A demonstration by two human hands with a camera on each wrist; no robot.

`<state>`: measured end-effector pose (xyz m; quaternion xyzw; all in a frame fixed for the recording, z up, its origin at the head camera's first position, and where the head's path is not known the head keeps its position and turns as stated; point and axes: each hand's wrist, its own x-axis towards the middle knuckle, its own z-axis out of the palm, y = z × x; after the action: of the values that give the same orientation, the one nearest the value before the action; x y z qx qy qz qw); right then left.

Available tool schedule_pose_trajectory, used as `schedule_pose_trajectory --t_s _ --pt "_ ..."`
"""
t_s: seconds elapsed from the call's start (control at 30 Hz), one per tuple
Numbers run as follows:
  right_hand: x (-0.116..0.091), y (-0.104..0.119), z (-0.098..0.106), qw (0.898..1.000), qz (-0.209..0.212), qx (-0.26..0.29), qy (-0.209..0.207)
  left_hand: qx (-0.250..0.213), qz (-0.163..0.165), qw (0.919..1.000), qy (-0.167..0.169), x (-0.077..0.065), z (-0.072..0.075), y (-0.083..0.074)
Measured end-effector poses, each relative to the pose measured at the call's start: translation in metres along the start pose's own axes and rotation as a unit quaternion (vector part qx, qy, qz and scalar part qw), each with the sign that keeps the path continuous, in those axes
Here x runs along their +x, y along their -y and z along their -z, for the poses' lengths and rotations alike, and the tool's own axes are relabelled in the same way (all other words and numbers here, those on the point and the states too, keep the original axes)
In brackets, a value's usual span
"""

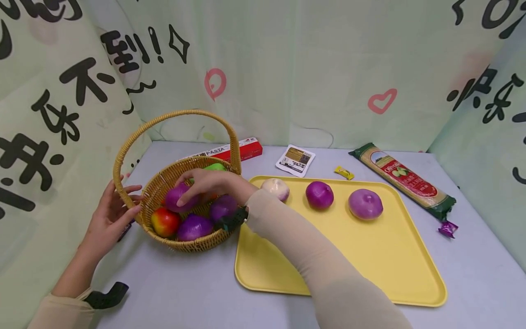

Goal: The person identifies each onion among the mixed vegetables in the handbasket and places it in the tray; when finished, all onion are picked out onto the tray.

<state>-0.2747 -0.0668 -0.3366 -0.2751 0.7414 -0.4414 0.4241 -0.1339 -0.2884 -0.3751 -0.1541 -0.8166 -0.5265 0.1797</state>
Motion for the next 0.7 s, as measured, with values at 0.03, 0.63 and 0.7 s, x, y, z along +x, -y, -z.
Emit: schedule_pose_trajectory --t_s 0.03,0.63,0.7 --pt "-0.001 0.0 0.001 1.0 0.0 0.005 0.001 0.001 0.0 1.0 0.0 0.0 0.0 0.0" --pt "-0.021 -0.003 0.02 0.996 0.083 -0.029 -0.023 -0.005 -0.008 1.0 0.001 0.001 0.0 0.0" --pt "-0.023 -0.004 0.019 0.996 0.085 -0.028 -0.025 -0.005 -0.005 1.0 0.001 0.0 0.0 0.0"
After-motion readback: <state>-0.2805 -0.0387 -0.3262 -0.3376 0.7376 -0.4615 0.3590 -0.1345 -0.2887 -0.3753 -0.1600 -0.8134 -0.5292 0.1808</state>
